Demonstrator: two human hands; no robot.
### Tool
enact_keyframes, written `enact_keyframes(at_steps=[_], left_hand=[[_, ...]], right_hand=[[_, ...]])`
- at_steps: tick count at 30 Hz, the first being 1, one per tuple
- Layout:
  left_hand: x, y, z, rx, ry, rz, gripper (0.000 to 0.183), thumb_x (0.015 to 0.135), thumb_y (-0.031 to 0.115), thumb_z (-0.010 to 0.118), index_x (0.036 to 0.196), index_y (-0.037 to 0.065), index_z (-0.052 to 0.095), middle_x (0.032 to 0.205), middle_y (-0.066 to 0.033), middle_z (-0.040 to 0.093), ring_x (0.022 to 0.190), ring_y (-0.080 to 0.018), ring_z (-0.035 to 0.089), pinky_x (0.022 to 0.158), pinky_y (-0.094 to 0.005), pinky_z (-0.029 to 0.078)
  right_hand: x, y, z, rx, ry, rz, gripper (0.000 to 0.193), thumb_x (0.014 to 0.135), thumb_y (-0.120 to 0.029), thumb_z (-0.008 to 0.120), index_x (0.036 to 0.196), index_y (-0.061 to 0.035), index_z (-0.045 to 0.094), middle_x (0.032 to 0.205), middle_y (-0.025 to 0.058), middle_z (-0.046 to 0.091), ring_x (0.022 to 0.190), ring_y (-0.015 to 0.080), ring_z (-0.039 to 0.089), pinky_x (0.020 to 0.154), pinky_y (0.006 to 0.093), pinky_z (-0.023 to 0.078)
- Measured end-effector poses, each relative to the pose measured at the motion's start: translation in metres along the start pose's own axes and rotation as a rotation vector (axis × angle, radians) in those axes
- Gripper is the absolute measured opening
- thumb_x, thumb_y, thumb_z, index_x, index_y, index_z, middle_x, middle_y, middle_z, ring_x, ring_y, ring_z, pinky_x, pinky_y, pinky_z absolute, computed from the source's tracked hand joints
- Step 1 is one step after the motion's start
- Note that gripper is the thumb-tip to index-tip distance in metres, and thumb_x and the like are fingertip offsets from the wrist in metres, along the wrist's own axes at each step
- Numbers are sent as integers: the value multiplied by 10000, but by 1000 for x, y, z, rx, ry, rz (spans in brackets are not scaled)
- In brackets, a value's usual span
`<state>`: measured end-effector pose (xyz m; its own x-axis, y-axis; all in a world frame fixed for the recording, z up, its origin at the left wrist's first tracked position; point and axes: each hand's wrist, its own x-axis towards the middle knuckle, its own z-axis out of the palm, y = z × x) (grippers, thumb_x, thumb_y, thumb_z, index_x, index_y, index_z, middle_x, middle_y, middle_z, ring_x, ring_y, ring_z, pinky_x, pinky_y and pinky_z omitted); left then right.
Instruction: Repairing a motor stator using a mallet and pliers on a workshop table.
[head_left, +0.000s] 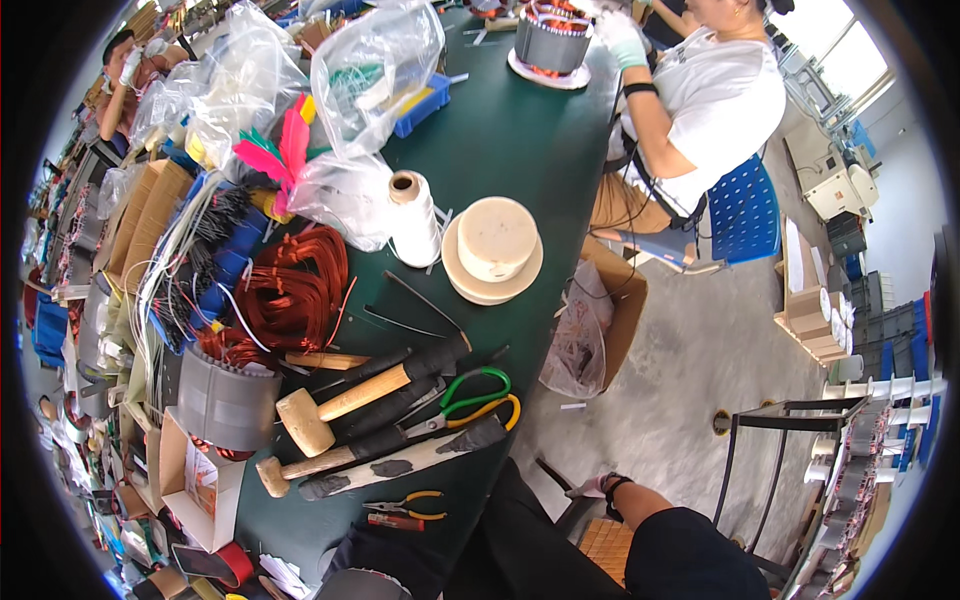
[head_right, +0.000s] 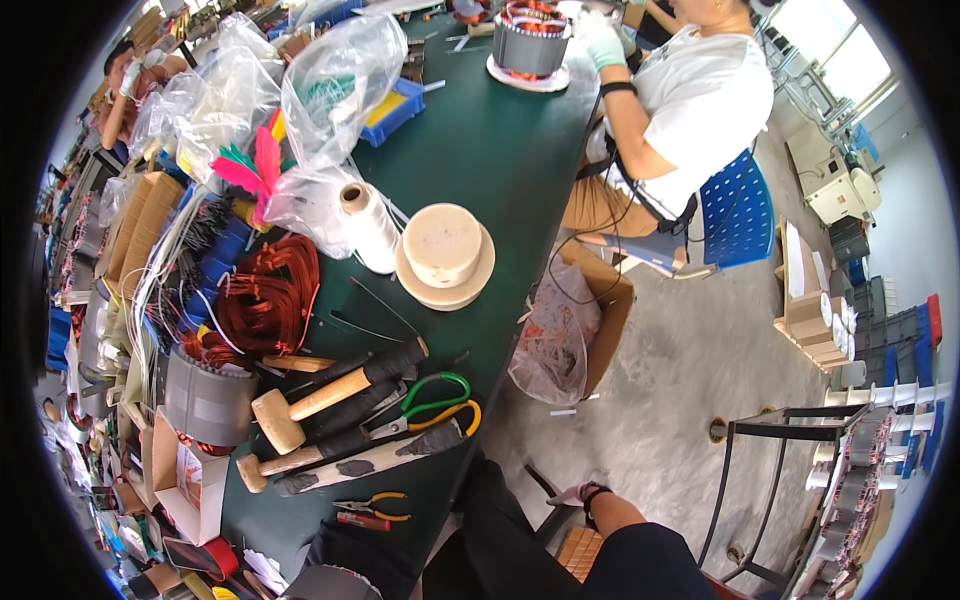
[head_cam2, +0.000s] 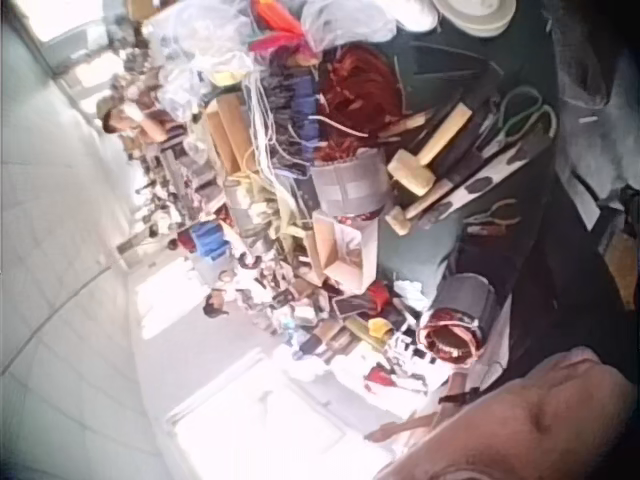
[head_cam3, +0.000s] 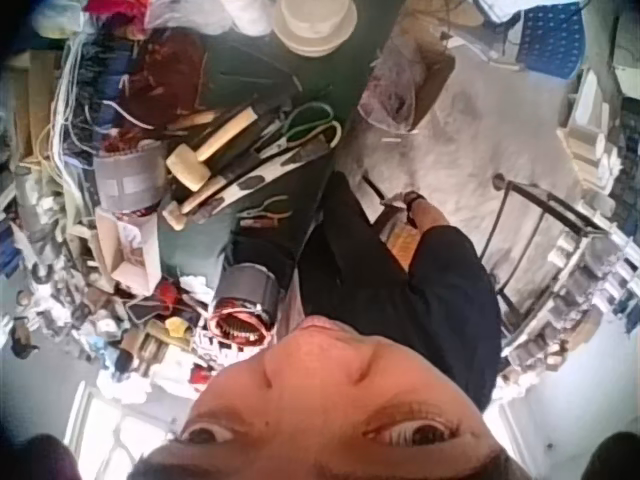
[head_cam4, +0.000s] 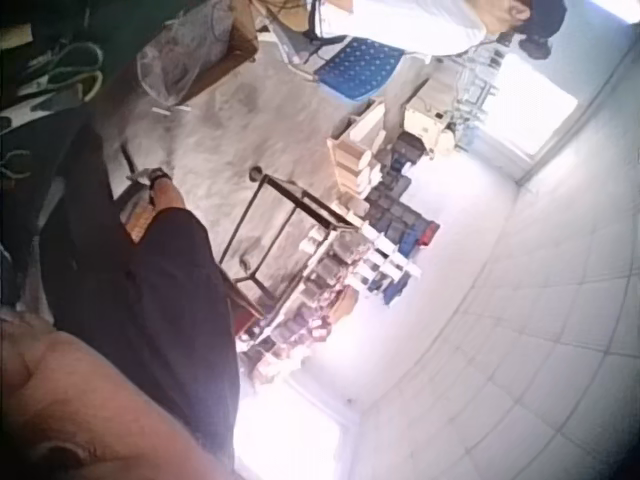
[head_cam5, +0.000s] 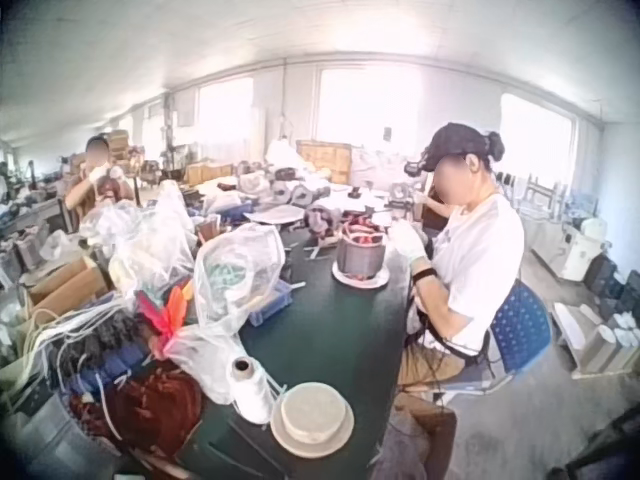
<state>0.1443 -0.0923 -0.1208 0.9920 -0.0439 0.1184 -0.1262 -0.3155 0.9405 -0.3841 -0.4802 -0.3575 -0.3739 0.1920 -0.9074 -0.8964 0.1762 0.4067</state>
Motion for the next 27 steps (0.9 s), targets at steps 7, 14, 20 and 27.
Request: enact_keyframes(at_steps=[7, 14, 20, 27], left_hand=[[-29, -47, 16, 118, -110, -29, 265, 991, 323, 672, 1085, 84, 611, 933, -44, 608, 754, -194, 567, 704, -346, 451], [-132, -27, -48, 328, -439, -254, 269, 966, 296, 696, 1098, 77, 615, 951, -57, 617, 778, -217, 578, 735, -372, 460], [-172, -45, -41, 386, -492, -215, 279, 945, 274, 717, 1110, 71, 619, 967, -68, 624, 798, -236, 588, 762, -393, 468], [-186, 26, -135, 693, -317, -81, 297, 921, 247, 741, 1123, 64, 623, 985, -81, 633, 822, -259, 600, 794, -419, 478]], right_hand=[[-17, 30, -17, -80, -147, -73, 588, 912, -707, 711, 1019, -132, 775, 868, 116, 769, 729, 309, 736, 705, 502, 608], [51, 35, -19, 227, -226, 26, 694, 873, -711, 735, 1246, -125, 748, 931, 127, 787, 767, 328, 695, 816, 516, 566], [142, 40, -8, -107, -486, 93, 452, 1056, -502, 607, 1059, -79, 768, 952, 125, 796, 735, 310, 732, 731, 469, 608], [142, 52, -5, -565, -610, -181, 441, 1051, -492, 618, 1075, -75, 760, 963, 127, 791, 747, 305, 732, 729, 461, 605]])
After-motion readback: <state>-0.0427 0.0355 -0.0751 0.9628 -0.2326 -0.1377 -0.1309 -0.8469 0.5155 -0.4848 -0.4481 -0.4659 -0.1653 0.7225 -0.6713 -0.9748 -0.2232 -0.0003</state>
